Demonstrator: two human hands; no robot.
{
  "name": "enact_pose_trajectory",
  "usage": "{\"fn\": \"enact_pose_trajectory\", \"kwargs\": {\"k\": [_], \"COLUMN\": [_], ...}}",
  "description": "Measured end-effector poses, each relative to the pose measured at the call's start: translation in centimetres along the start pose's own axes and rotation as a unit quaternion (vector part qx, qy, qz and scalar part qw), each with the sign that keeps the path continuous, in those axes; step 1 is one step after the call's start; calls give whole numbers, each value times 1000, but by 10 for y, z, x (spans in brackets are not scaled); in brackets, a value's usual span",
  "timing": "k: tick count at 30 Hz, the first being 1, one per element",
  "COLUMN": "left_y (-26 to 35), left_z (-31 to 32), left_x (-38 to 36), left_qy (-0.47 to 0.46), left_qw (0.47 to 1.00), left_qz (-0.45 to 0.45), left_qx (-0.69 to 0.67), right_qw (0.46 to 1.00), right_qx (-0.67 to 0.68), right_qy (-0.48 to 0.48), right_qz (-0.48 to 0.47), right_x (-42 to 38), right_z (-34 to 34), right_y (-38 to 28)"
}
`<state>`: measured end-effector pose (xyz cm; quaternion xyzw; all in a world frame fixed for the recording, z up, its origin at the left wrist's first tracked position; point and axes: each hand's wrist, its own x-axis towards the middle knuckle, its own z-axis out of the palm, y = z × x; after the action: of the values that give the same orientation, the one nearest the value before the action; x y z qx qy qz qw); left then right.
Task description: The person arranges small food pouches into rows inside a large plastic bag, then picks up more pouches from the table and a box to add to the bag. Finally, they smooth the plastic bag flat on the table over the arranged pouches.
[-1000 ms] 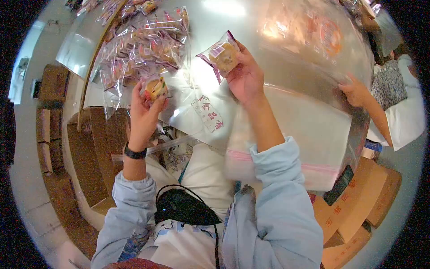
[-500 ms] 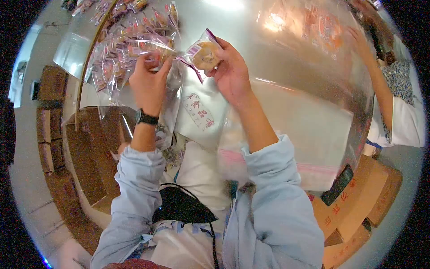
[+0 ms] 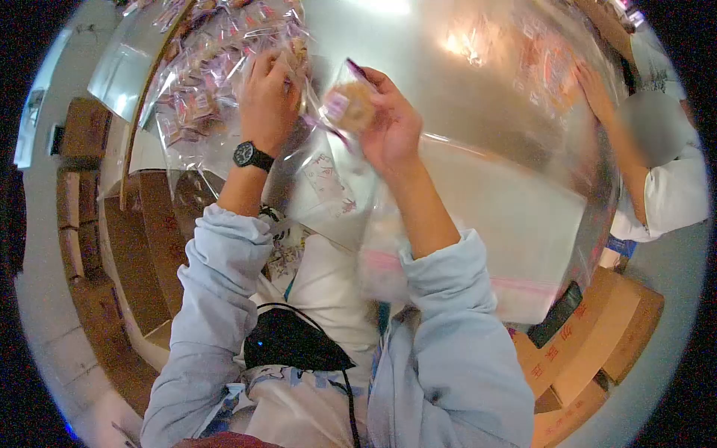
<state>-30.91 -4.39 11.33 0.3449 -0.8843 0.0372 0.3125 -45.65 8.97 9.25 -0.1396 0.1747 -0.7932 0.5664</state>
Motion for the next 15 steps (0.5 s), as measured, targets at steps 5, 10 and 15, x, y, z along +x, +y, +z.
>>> {"fn": "enact_pose_trajectory", "kwargs": {"k": [5, 10, 15], "left_y": [-3, -17, -12], "left_z": [9, 11, 9], "left_x": [2, 4, 1], "left_qy": [-25, -25, -12], "left_qw": [994, 999, 998], "left_qz": [-80, 14, 16], "left_qx": [-69, -41, 53], "right_qw": [967, 890, 666], "right_qx": [167, -436, -744], "right_qy": [-188, 36, -47], "right_qz": [46, 131, -6], "right_x": [7, 3, -16], "right_z": [-18, 27, 64], "right_y": [-12, -23, -3]}}
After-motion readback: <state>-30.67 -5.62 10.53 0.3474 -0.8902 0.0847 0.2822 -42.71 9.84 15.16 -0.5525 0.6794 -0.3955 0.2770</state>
